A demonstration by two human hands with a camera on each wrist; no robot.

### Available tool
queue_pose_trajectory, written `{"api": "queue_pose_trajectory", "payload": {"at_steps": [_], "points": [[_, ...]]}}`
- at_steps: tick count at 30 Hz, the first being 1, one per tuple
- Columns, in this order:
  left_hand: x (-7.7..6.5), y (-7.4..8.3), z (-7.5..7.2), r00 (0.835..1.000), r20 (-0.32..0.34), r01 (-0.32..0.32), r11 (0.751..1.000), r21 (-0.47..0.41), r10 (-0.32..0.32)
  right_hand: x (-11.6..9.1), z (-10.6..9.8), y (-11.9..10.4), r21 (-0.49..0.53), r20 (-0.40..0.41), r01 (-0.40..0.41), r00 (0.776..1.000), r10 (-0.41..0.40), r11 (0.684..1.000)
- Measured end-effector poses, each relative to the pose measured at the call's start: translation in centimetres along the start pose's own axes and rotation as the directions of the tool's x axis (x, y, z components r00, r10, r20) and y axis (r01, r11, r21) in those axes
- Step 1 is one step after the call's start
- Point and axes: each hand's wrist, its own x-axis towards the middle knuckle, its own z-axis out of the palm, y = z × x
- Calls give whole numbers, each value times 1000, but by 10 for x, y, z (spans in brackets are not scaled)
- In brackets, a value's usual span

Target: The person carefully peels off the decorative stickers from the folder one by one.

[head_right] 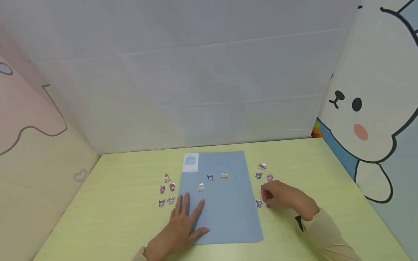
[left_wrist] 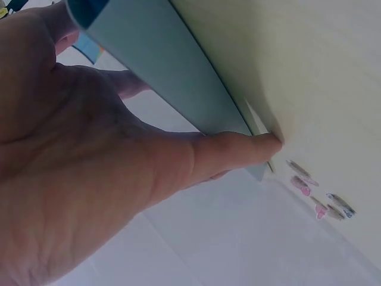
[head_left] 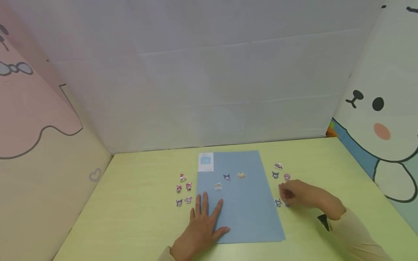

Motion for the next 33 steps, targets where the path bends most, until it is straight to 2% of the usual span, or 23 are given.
{"api": "queue_pose_trajectory", "payload": {"at_steps": [6,13,17,23,28,33], "points": [[0,-3,10,995,-84,-52,998,25,54,0,0,1,-20,-2,20,1000,-20,1000],[0,1,8,997,-73,-13,995,100,21,3,1,1,15,8,35,999,-35,999],[0,2,7,998,-61,3,992,125,4,10,4,-1,18,-47,56,997,-55,998],[1,0,8,998,-57,7,990,138,1,24,8,-5,-25,-166,117,979,-119,993],[1,0,8,997,-74,7,986,166,5,32,10,-9,-27,-192,126,973,-128,992],[1,-2,10,994,-104,-16,989,150,32,37,14,-12,-61,-219,144,963,-154,988]]}}
